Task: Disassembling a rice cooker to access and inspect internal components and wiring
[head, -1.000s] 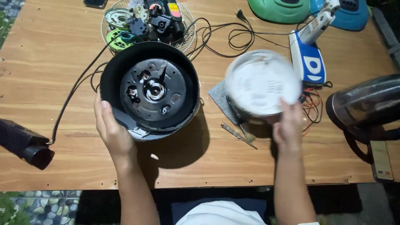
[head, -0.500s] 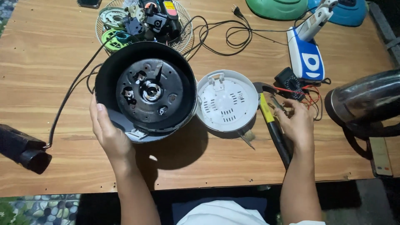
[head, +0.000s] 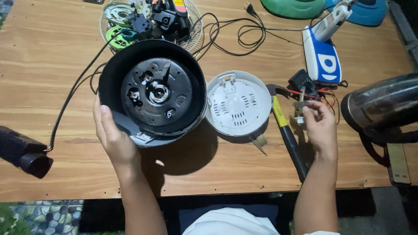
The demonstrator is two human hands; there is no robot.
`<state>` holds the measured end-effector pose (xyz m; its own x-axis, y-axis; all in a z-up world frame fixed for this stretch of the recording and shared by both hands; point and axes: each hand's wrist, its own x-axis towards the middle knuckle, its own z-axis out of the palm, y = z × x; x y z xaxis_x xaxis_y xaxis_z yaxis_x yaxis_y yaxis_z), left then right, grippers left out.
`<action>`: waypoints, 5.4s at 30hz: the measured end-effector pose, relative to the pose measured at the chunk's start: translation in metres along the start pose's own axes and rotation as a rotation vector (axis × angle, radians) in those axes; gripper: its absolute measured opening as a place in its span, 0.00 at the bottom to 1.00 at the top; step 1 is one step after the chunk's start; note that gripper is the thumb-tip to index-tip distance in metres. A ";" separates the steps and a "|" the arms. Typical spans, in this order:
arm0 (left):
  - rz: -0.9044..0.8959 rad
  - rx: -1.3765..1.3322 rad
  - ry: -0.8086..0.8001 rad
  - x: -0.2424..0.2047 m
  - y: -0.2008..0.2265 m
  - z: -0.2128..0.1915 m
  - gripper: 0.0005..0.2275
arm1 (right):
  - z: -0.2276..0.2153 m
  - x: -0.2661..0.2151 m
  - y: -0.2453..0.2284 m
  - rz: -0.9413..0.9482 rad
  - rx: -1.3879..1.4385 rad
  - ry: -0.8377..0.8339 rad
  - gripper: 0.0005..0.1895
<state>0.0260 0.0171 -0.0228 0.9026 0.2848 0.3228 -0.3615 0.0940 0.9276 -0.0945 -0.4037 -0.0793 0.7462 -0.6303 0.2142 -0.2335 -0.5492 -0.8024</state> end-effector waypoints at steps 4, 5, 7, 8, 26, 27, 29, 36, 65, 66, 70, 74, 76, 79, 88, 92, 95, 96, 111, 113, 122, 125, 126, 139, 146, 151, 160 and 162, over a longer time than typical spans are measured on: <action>0.015 0.011 -0.008 0.001 -0.004 -0.002 0.19 | -0.001 0.001 -0.011 0.155 0.512 -0.086 0.15; 0.013 0.012 -0.006 0.000 -0.005 -0.003 0.19 | 0.000 -0.001 -0.012 0.194 0.690 -0.107 0.16; 0.015 0.018 -0.004 0.000 -0.005 -0.002 0.19 | 0.005 -0.005 -0.024 0.235 0.784 -0.142 0.17; 0.017 0.024 -0.001 0.001 -0.004 -0.002 0.19 | 0.008 -0.007 -0.029 0.278 0.877 -0.176 0.18; 0.027 0.023 0.049 -0.006 0.006 0.005 0.19 | 0.049 -0.045 -0.054 0.303 1.040 -0.544 0.29; 0.027 0.022 0.049 -0.008 0.005 0.004 0.19 | 0.050 -0.046 -0.056 0.302 1.039 -0.543 0.29; 0.067 0.071 0.096 -0.013 0.004 0.004 0.19 | 0.051 -0.049 -0.058 0.295 1.050 -0.563 0.29; 0.156 0.206 0.196 -0.032 0.004 -0.012 0.18 | 0.058 -0.061 -0.066 0.287 1.034 -0.569 0.28; -1.060 -0.372 -0.212 -0.134 -0.027 0.053 0.22 | 0.083 -0.116 -0.106 0.107 0.838 -0.948 0.39; -1.060 -0.371 -0.211 -0.134 -0.030 0.055 0.22 | 0.083 -0.117 -0.110 0.108 0.839 -0.949 0.39; -1.008 -0.324 -0.104 -0.142 -0.043 0.057 0.17 | 0.079 -0.124 -0.116 0.137 0.770 -0.909 0.36; -1.075 -0.269 0.040 -0.141 -0.042 0.056 0.15 | 0.078 -0.128 -0.124 0.077 0.649 -0.813 0.25; -1.027 -0.267 0.036 -0.139 -0.043 0.057 0.17 | 0.079 -0.127 -0.126 0.054 0.615 -0.782 0.22; -1.000 -0.320 0.063 -0.149 -0.054 0.057 0.20 | 0.082 -0.130 -0.121 0.049 0.571 -0.739 0.18; -0.995 -0.264 -0.050 -0.141 -0.041 0.059 0.20 | 0.094 -0.136 -0.127 -0.209 0.424 -0.586 0.12; -0.771 0.040 -0.176 -0.147 -0.041 0.054 0.21 | 0.095 -0.135 -0.130 -0.519 0.227 -0.469 0.10; -0.535 0.160 -0.166 -0.149 -0.038 0.049 0.23 | 0.097 -0.139 -0.126 -0.532 0.224 -0.416 0.09; -0.537 0.161 -0.162 -0.148 -0.033 0.048 0.23 | 0.097 -0.140 -0.127 -0.533 0.225 -0.420 0.09; 0.144 0.606 -0.217 -0.145 -0.013 0.014 0.11 | 0.088 -0.139 -0.104 -0.338 0.430 -0.584 0.15; 0.125 0.578 -0.220 -0.149 -0.016 0.009 0.13 | 0.088 -0.141 -0.099 -0.195 0.538 -0.650 0.17; 0.086 0.412 -0.208 -0.148 -0.022 -0.002 0.17 | 0.087 -0.141 -0.092 -0.132 0.543 -0.691 0.16; 0.110 0.497 -0.099 -0.147 -0.041 -0.012 0.20 | 0.086 -0.135 -0.076 -0.051 0.515 -0.702 0.16; 0.112 0.495 -0.093 -0.136 -0.035 -0.017 0.20 | 0.084 -0.132 -0.079 -0.057 0.514 -0.705 0.16; -0.069 0.292 0.099 0.011 -0.008 -0.045 0.23 | 0.083 -0.124 -0.089 -0.265 -0.131 -0.573 0.13; 0.009 0.281 0.000 0.003 0.007 -0.025 0.17 | 0.073 -0.119 -0.110 -0.348 -0.053 -0.594 0.12; 0.063 0.306 -0.001 -0.018 0.018 -0.020 0.19 | 0.079 -0.110 -0.145 -0.298 -0.013 -0.509 0.20; 0.154 0.337 0.054 -0.055 0.042 0.008 0.21 | 0.112 -0.069 -0.185 -0.214 0.294 -0.567 0.34; 0.180 0.343 0.056 -0.061 0.040 0.009 0.21 | 0.114 -0.065 -0.188 -0.200 0.264 -0.569 0.33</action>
<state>-0.0409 -0.0049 -0.0040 0.8140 0.3202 0.4846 -0.4054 -0.2843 0.8688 -0.0278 -0.1968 -0.0058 0.9894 -0.1012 0.1038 0.0511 -0.4266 -0.9030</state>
